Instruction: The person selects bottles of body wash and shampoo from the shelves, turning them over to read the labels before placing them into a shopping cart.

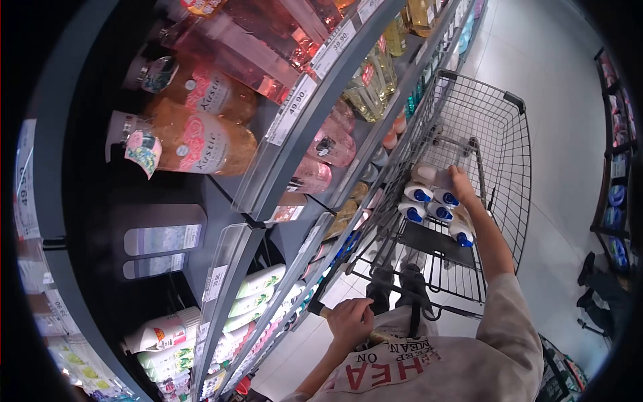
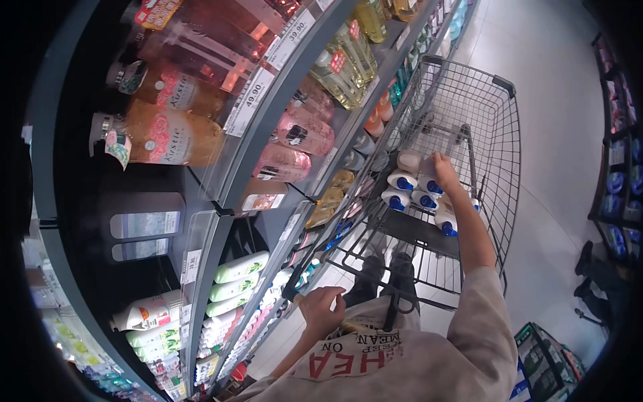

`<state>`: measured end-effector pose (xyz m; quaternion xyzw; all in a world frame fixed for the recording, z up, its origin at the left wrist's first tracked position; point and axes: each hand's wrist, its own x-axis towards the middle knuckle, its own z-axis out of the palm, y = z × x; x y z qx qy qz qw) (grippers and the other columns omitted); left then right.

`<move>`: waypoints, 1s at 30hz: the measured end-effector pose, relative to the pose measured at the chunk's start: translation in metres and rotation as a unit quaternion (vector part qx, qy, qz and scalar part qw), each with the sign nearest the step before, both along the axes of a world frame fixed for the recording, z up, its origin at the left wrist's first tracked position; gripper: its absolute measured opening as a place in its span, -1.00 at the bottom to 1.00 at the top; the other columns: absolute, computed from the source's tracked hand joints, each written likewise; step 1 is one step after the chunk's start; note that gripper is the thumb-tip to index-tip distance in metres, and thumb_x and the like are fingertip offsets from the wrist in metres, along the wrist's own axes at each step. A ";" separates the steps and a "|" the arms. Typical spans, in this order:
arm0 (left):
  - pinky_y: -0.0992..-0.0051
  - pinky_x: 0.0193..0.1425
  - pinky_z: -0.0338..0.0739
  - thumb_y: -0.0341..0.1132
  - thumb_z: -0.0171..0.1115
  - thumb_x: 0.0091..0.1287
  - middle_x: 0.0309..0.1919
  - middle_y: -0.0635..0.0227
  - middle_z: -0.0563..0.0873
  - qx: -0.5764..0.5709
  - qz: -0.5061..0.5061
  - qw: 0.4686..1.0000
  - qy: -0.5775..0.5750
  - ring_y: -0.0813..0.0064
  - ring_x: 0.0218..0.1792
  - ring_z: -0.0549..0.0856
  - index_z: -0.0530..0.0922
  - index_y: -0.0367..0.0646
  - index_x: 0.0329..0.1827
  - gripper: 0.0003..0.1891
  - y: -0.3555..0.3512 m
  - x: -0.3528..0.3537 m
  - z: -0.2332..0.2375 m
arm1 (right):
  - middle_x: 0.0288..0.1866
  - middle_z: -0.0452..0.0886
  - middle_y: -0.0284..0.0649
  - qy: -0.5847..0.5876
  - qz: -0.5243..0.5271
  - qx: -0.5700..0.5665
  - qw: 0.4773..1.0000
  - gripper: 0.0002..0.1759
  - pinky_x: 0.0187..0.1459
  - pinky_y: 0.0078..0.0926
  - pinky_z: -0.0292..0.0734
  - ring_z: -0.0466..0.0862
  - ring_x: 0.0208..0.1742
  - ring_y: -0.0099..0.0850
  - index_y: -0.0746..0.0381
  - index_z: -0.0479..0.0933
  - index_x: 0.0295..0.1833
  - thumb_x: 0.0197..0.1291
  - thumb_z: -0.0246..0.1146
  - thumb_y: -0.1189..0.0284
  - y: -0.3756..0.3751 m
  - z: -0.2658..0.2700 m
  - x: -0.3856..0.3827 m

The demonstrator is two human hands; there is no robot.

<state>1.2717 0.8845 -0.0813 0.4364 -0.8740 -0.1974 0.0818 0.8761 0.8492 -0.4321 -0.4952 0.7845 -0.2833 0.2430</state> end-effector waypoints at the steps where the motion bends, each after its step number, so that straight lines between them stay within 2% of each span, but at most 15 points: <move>1: 0.39 -0.30 0.59 -0.48 0.32 0.03 -0.43 0.40 0.74 0.001 -0.003 1.000 0.011 0.36 -0.40 0.72 0.68 -0.05 -0.29 -0.82 0.000 0.000 -0.001 | 0.09 0.55 0.15 0.003 -0.003 0.035 0.999 -0.34 0.26 -0.13 0.49 0.52 0.19 0.15 0.29 0.37 0.14 -0.21 0.26 0.82 -0.002 0.005 0.001; 4: 0.38 -0.30 0.59 -0.49 0.32 0.03 -0.43 0.39 0.73 -0.006 -0.007 0.999 0.034 0.35 -0.40 0.72 0.68 -0.06 -0.28 -0.82 0.001 0.002 -0.005 | 0.10 0.54 0.16 -0.025 -0.020 0.056 0.998 -0.34 0.28 -0.12 0.48 0.52 0.19 0.16 0.28 0.36 0.16 -0.18 0.25 0.79 -0.004 0.013 0.004; 8: 0.36 -0.30 0.60 -0.49 0.30 0.03 -0.42 0.37 0.72 -0.021 -0.021 0.997 0.068 0.33 -0.40 0.71 0.67 -0.07 -0.26 -0.80 0.001 0.003 -0.006 | 0.18 0.54 0.24 -0.016 -0.053 0.064 0.996 -0.22 0.25 -0.08 0.49 0.52 0.20 0.22 0.29 0.29 0.32 -0.16 0.24 0.75 -0.001 0.016 0.002; 9: 0.36 -0.30 0.60 -0.49 0.30 0.03 -0.42 0.37 0.72 -0.031 -0.016 0.997 0.073 0.33 -0.40 0.71 0.67 -0.07 -0.26 -0.80 0.001 0.004 -0.008 | 0.20 0.53 0.29 -0.051 -0.088 0.078 0.992 -0.21 0.26 -0.06 0.48 0.52 0.23 0.23 0.32 0.27 0.34 -0.14 0.23 0.73 -0.002 0.040 0.005; 12: 0.33 -0.30 0.61 -0.46 0.28 0.05 -0.42 0.37 0.72 -0.028 -0.009 0.997 0.067 0.31 -0.39 0.71 0.65 -0.05 -0.25 -0.81 0.001 0.007 -0.013 | 0.19 0.54 0.28 -0.036 -0.098 -0.012 0.994 -0.20 0.31 -0.13 0.44 0.52 0.28 0.18 0.34 0.27 0.35 -0.15 0.25 0.69 0.011 0.071 0.010; 15: 0.29 -0.29 0.63 -0.39 0.24 0.12 -0.37 0.37 0.72 0.015 -0.024 0.999 0.032 0.29 -0.34 0.73 0.62 0.01 -0.19 -0.81 0.002 0.008 -0.011 | 0.19 0.57 0.17 -0.024 -0.110 -0.088 0.990 -0.30 0.31 -0.20 0.47 0.57 0.26 0.09 0.31 0.38 0.28 -0.10 0.30 0.68 0.038 0.116 0.030; 16: 0.29 -0.29 0.63 -0.39 0.24 0.12 -0.37 0.37 0.72 0.011 -0.023 0.999 0.037 0.29 -0.34 0.73 0.62 0.01 -0.19 -0.81 0.001 0.009 -0.010 | 0.19 0.57 0.17 -0.019 -0.108 -0.091 0.990 -0.30 0.31 -0.20 0.47 0.57 0.26 0.09 0.31 0.38 0.28 -0.10 0.30 0.68 0.047 0.138 0.037; 18: 0.28 -0.27 0.64 -0.36 0.23 0.15 -0.33 0.38 0.72 0.019 -0.043 0.999 0.004 0.29 -0.32 0.74 0.62 0.01 -0.15 -0.80 0.001 0.008 -0.011 | 0.06 0.64 0.12 -0.142 -0.128 -0.010 0.981 -0.42 0.17 -0.22 0.54 0.65 0.11 0.07 0.29 0.48 0.17 -0.08 0.33 0.67 0.066 0.181 0.058; 20: 0.28 -0.25 0.65 -0.35 0.23 0.15 -0.33 0.39 0.72 0.032 -0.057 0.998 -0.001 0.30 -0.30 0.74 0.62 0.02 -0.14 -0.80 -0.001 0.007 -0.012 | -0.01 0.66 0.07 -0.144 -0.093 -0.069 0.983 -0.52 0.10 -0.25 0.56 0.67 0.04 0.00 0.31 0.54 0.10 -0.03 0.33 0.62 0.097 0.183 0.077; 22: 0.27 -0.18 0.67 -0.31 0.25 0.19 -0.25 0.37 0.73 0.067 -0.068 0.995 -0.019 0.31 -0.22 0.76 0.62 0.02 -0.08 -0.77 -0.002 0.010 -0.018 | -0.02 0.66 0.08 -0.135 -0.062 -0.042 0.988 -0.51 0.08 -0.24 0.56 0.67 0.03 -0.03 0.31 0.54 0.11 -0.03 0.37 0.59 0.118 0.231 0.103; 24: 0.32 -0.10 0.66 -0.34 0.33 0.18 -0.12 0.28 0.73 0.135 -0.077 0.985 0.077 0.26 -0.12 0.75 0.63 -0.05 -0.04 -0.73 -0.013 0.008 0.002 | -0.02 0.66 0.08 -0.164 -0.056 -0.017 0.985 -0.53 0.11 -0.22 0.56 0.67 0.07 -0.03 0.33 0.53 0.11 0.01 0.38 0.56 0.131 0.285 0.129; 26: 0.32 0.05 0.62 -0.43 0.39 0.15 -0.01 0.20 0.70 0.086 -0.059 0.970 0.218 0.18 -0.03 0.72 0.61 -0.13 -0.01 -0.68 -0.035 0.011 0.023 | -0.01 0.64 0.10 -0.201 -0.061 -0.016 0.978 -0.54 0.14 -0.21 0.56 0.67 0.06 0.01 0.35 0.52 0.10 0.04 0.38 0.54 0.135 0.306 0.150; 27: 0.30 0.16 0.55 -0.50 0.37 0.15 0.00 0.15 0.70 -0.023 -0.070 0.977 0.202 0.11 0.00 0.70 0.59 -0.20 0.00 -0.67 -0.056 0.017 0.045 | 0.01 0.64 0.11 -0.173 -0.053 -0.046 0.982 -0.54 0.13 -0.20 0.56 0.66 0.06 0.04 0.36 0.51 0.11 0.05 0.37 0.53 0.137 0.302 0.159; 28: 0.24 0.22 0.49 -0.50 0.34 0.18 -0.02 0.11 0.67 -0.103 -0.025 0.971 0.215 0.09 0.03 0.66 0.57 -0.24 0.01 -0.69 -0.071 0.020 0.078 | 0.04 0.63 0.12 -0.144 -0.042 -0.076 0.986 -0.54 0.12 -0.19 0.57 0.66 0.06 0.08 0.36 0.51 0.11 0.06 0.37 0.52 0.137 0.293 0.167; 30: 0.26 0.22 0.47 -0.49 0.31 0.26 -0.04 0.14 0.56 -0.233 0.060 0.911 0.336 0.22 0.02 0.58 0.51 -0.33 0.05 -0.69 -0.119 0.039 0.106 | 0.05 0.60 0.11 -0.079 -0.001 0.008 0.997 -0.51 0.02 -0.04 0.59 0.64 0.06 0.11 0.33 0.43 0.18 0.09 0.29 0.54 0.134 0.292 0.178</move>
